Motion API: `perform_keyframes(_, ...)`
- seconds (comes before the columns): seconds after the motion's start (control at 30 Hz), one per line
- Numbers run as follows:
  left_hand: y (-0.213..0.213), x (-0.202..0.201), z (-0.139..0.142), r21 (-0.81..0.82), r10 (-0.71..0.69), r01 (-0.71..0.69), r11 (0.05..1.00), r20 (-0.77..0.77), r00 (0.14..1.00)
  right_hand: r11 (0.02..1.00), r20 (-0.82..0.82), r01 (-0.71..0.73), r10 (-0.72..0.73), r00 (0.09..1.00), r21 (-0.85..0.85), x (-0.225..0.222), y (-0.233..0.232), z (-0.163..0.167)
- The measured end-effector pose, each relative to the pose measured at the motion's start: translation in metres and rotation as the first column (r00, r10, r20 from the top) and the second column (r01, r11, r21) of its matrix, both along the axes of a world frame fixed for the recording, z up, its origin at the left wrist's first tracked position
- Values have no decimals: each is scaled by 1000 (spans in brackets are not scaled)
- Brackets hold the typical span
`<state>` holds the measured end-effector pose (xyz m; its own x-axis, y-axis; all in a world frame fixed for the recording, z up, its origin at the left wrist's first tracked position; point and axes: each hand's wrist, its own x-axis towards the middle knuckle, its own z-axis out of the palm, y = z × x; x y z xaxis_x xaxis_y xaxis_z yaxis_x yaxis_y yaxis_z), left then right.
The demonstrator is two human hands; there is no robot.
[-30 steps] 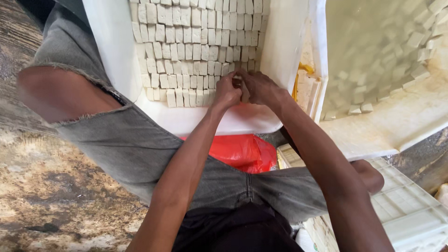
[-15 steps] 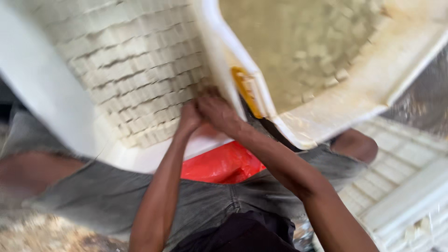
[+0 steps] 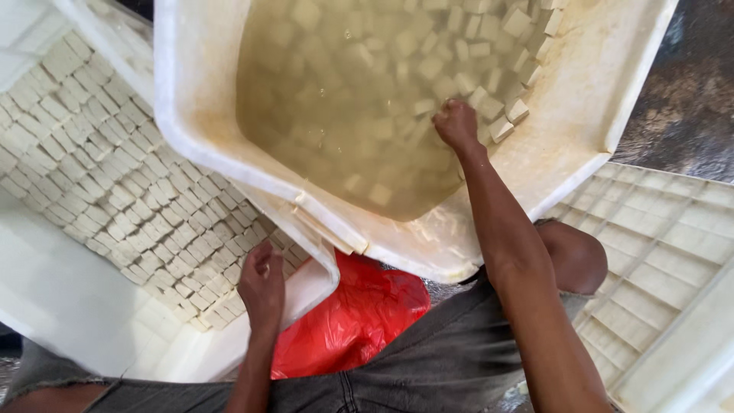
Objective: The person sits on the wet floor between a tub of water containing tofu cubes and a slotted draining tray. They repeatedly pick tofu pieces out of the water, gather a few in their hands, and arrange them in rows in the draining tray.
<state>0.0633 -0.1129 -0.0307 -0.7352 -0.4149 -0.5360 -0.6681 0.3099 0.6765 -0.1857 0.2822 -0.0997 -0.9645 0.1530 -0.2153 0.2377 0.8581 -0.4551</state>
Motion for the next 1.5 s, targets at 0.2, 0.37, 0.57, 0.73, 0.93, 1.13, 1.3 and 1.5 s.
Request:
perform_keyframes(0.2,71,8,33,-304,-159,132,944,-64,985,989,-9,-141,142,990,44,10,6,-39)
perform_keyframes(0.37,86,-4,41,-480,-272,233,846,-12,962,998,174,5,4,985,-55,10,18,-24)
perform_keyframes(0.57,88,-7,39,-516,-316,268,814,-7,949,926,190,318,-281,941,-206,-26,71,-25)
perform_keyframes(0.73,91,-9,36,-522,-309,245,817,-37,950,995,-84,-95,97,992,25,-37,93,-71)
perform_keyframes(0.93,91,-8,31,-526,-335,275,805,-20,942,998,85,54,-53,995,-12,-31,87,-80)
perform_keyframes(1.13,91,-8,29,-523,-333,278,806,-12,943,938,-266,29,-128,955,-347,-25,62,-67)
perform_keyframes(1.3,92,-11,29,-517,-313,254,817,-29,949,997,-203,-76,77,976,17,-19,36,-92)
perform_keyframes(1.5,89,-12,26,-530,-336,259,808,-53,940,995,-222,-3,-19,975,-100,-14,46,-91)
